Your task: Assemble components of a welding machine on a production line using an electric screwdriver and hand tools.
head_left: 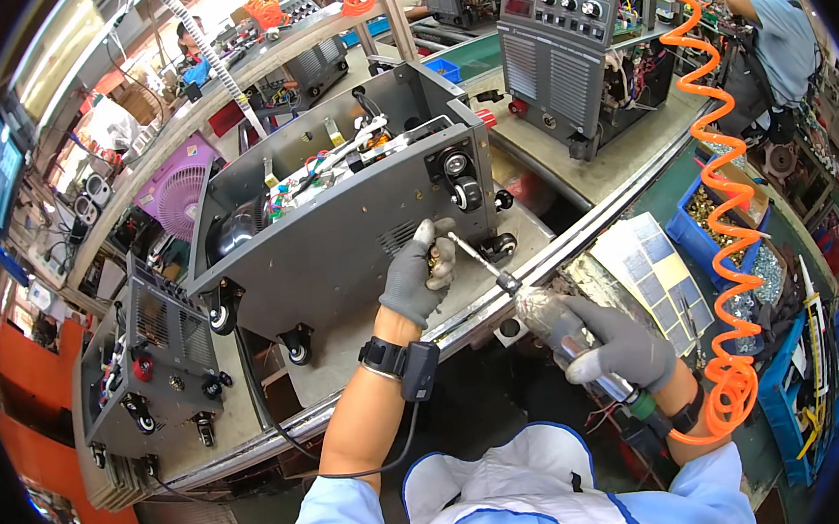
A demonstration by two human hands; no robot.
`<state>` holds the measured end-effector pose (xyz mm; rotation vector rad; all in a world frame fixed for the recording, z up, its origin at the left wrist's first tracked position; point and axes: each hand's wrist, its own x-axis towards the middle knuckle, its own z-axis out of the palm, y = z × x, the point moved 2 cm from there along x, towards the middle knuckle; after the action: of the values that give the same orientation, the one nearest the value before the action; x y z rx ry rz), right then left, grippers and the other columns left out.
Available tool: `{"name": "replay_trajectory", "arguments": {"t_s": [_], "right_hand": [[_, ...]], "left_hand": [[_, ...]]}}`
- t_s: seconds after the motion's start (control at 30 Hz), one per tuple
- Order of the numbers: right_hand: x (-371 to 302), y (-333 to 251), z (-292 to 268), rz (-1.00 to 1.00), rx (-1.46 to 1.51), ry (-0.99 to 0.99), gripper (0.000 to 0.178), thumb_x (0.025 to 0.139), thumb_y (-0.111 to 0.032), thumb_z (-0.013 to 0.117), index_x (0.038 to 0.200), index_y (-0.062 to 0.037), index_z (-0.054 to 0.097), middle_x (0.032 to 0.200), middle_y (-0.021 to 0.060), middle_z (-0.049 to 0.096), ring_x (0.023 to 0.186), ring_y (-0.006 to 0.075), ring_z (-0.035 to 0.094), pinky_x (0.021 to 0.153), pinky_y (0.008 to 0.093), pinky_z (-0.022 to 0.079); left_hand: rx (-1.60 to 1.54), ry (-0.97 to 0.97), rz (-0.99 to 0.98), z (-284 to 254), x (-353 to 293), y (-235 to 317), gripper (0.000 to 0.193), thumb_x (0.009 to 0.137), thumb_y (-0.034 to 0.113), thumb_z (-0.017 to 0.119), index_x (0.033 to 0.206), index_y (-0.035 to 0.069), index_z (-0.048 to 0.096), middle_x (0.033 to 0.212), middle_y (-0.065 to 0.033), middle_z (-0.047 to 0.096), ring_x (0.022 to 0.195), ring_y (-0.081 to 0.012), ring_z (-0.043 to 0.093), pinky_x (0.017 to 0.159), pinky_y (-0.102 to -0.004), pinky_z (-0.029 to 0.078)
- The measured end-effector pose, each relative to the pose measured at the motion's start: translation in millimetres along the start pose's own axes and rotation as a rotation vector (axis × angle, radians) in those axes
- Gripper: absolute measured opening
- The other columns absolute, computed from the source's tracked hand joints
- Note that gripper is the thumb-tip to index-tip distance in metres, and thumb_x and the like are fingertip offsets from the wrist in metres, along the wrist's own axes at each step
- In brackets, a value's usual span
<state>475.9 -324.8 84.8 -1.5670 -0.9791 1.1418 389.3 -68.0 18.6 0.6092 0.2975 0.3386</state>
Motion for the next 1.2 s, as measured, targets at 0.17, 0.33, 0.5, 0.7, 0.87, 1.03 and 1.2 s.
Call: {"name": "replay_trajectory", "arguments": {"t_s": [0.17, 0.33, 0.5, 0.7, 0.87, 1.03, 1.2], "right_hand": [[-0.9, 2.9, 2.1, -0.031, 0.054, -0.042, 0.089, 0.055, -0.028, 0.073, 0.131, 0.0003, 0.036, 0.105, 0.0095, 0.055, 0.097, 0.0188, 0.051, 0.087, 0.0295, 0.039], [3.9, 4.6, 5.5, -0.030, 0.082, -0.076, 0.088, 0.055, -0.028, 0.073, 0.131, -0.0005, 0.037, 0.105, 0.0089, 0.054, 0.095, 0.0183, 0.050, 0.085, 0.0286, 0.039], [8.5, 11.1, 10.2, 0.033, 0.158, -0.062, 0.084, 0.057, -0.023, 0.072, 0.130, -0.0015, 0.037, 0.101, 0.0077, 0.053, 0.092, 0.0159, 0.050, 0.081, 0.0274, 0.041], [11.4, 10.7, 13.7, 0.068, 0.218, -0.026, 0.082, 0.059, -0.022, 0.070, 0.131, -0.0032, 0.036, 0.096, 0.0080, 0.055, 0.088, 0.0180, 0.053, 0.078, 0.0286, 0.043], [9.7, 6.8, 13.1, 0.045, -0.181, -0.004, 0.086, 0.060, -0.026, 0.072, 0.133, -0.0019, 0.032, 0.103, 0.0131, 0.056, 0.095, 0.0225, 0.055, 0.084, 0.0317, 0.042], [17.7, 10.5, 15.8, 0.006, -0.288, 0.028, 0.090, 0.061, -0.028, 0.072, 0.134, -0.0010, 0.028, 0.110, 0.0165, 0.055, 0.102, 0.0242, 0.053, 0.089, 0.0325, 0.039], [37.7, 6.4, 16.7, -0.220, 0.104, 0.143, 0.085, 0.059, -0.021, 0.069, 0.131, 0.0039, 0.032, 0.107, 0.0150, 0.055, 0.100, 0.0207, 0.052, 0.089, 0.0302, 0.039]], "left_hand": [[0.082, -0.018, 0.039, 5.5, -2.3, -1.6, 0.029, 0.095, 0.031, 0.038, 0.101, 0.005, 0.050, 0.057, -0.0048, 0.046, 0.037, -0.0087, 0.031, 0.031, -0.0193, 0.023], [0.228, 0.164, 0.095, 9.4, -0.1, -4.7, 0.026, 0.095, 0.031, 0.036, 0.094, 0.007, 0.047, 0.069, -0.0132, 0.058, 0.038, -0.0134, 0.043, 0.031, -0.0199, 0.029], [0.254, 0.194, 0.080, 15.6, 1.3, -9.5, 0.024, 0.095, 0.031, 0.038, 0.092, 0.008, 0.045, 0.074, -0.0161, 0.061, 0.042, -0.0149, 0.048, 0.032, -0.0195, 0.032], [0.298, 0.244, 0.110, 17.7, -0.7, -14.2, 0.022, 0.094, 0.029, 0.040, 0.093, 0.008, 0.046, 0.071, -0.0146, 0.060, 0.042, -0.0129, 0.047, 0.032, -0.0184, 0.032], [0.587, 0.233, 0.241, 18.9, -0.1, -12.3, 0.023, 0.094, 0.030, 0.041, 0.094, 0.007, 0.046, 0.069, -0.0130, 0.060, 0.042, -0.0108, 0.046, 0.032, -0.0182, 0.029], [0.362, 0.185, 0.162, 11.4, 0.4, -12.9, 0.027, 0.093, 0.033, 0.042, 0.094, 0.007, 0.046, 0.073, -0.0119, 0.059, 0.046, -0.0100, 0.045, 0.034, -0.0178, 0.029], [-0.167, 0.048, 0.047, 0.8, 8.3, -17.6, 0.019, 0.093, 0.023, 0.044, 0.093, 0.005, 0.049, 0.075, -0.0089, 0.055, 0.059, -0.0154, 0.050, 0.043, -0.0221, 0.038]]}}
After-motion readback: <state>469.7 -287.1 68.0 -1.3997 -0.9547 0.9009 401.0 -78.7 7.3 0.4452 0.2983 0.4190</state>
